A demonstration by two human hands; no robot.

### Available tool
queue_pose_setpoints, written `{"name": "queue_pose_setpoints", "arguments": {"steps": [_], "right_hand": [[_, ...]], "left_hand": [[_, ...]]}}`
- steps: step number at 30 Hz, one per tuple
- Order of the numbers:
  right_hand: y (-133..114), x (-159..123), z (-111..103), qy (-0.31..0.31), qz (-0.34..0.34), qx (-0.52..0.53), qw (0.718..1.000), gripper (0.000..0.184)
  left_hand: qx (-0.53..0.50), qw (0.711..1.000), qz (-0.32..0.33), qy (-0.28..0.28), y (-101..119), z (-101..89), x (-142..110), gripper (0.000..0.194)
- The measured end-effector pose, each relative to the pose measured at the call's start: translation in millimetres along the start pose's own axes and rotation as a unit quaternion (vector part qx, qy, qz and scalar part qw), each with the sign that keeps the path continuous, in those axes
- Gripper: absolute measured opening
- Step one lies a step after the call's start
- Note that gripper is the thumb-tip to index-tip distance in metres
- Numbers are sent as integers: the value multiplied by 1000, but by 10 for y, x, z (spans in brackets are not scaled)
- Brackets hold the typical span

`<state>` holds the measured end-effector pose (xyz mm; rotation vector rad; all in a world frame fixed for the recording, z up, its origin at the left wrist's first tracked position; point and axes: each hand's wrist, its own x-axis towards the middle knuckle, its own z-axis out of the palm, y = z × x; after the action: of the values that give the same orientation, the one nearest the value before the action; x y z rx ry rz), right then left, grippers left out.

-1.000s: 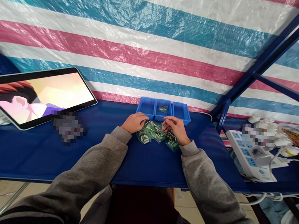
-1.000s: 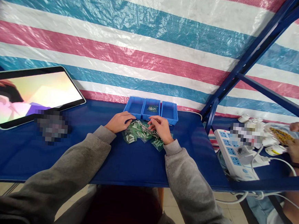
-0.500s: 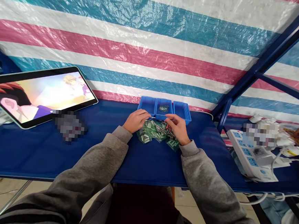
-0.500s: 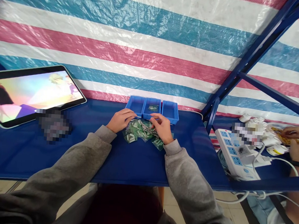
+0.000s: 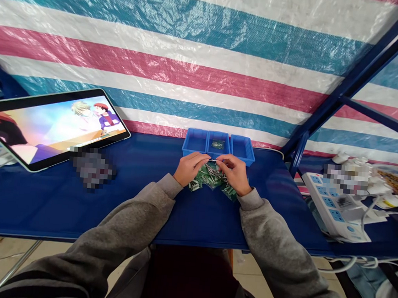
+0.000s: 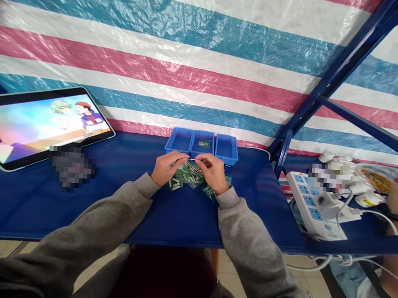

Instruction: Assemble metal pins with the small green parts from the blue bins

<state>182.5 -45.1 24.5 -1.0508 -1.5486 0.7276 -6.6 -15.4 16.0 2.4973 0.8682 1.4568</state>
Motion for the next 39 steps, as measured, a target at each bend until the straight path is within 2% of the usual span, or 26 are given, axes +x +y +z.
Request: {"name": "queue_pose_setpoints", "arguments": {"steps": [9,14,18,24,34,39], "right_hand": [[63,-8,9,-7,11,13,1000,28],[32,-20,18,-12,6,-24,1000,34],[-1,-31,35,-9,-6,-14,1000,30],[-15,-28,41,6,-26,-31,999,28],[-24,-40,25,-4,-51,-53,997,27],[-24,-45,17,-12,-53,-59,997,30]], "left_hand": [[-17,1000,-22,14,18,19,2,29],[-8,999,-39,11,23,13,2,33],[4,999,-52,8,33,0,4,37],[-41,995,-86,-9,58,-9,11,40],[-57,994,-98,11,80,-8,29,42],[-106,987,-115,39,76,9,30,34]]}}
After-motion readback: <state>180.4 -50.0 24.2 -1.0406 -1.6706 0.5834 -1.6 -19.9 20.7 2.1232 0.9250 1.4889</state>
